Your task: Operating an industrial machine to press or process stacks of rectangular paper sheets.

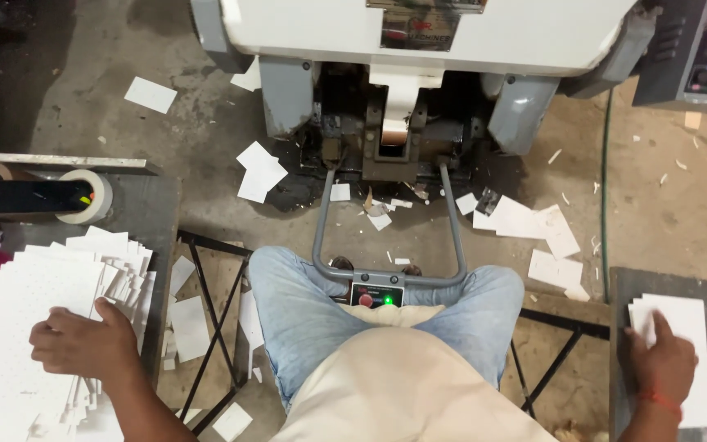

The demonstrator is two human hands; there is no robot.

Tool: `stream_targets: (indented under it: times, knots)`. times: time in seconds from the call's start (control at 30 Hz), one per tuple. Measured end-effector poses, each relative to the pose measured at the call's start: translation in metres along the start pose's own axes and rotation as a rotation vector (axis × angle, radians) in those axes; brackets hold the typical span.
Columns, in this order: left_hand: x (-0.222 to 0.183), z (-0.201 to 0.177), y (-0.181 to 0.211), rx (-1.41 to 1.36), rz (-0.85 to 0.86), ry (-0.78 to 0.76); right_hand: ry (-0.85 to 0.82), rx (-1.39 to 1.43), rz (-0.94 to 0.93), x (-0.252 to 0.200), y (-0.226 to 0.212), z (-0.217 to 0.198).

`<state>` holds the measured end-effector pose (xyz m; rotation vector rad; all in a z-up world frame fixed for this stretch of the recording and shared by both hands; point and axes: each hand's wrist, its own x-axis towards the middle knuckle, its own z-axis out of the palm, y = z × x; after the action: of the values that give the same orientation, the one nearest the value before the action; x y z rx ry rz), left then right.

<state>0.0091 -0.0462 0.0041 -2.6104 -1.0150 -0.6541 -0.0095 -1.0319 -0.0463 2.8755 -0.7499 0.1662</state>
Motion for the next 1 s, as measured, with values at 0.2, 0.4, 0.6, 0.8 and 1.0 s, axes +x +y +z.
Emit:
stream_targets:
  times: [0.2, 0.4, 0.6, 0.8, 1.0]
  knots:
    - [0.005, -0.002, 0.001, -0.013, 0.006, 0.017, -0.203, 0.182, -0.076, 0.014, -0.007, -0.026]
    - [0.010, 0.007, 0.050, -0.280, 0.051, 0.053, -0.061, 0.057, -0.204, 0.021, -0.019, -0.032]
    - [0.030, -0.084, 0.226, -0.950, 0.403, -0.169, -0.062, 0.266, -0.053, 0.017, -0.026, -0.039]
    - [0.038, -0.068, 0.371, -1.527, 0.512, -0.619, -0.108, 0.391, 0.060, 0.033, -0.020, -0.029]
    - [0.025, 0.046, 0.471, -1.394, 0.357, -0.904, -0.309, 0.502, 0.198, 0.045, -0.021, -0.047]
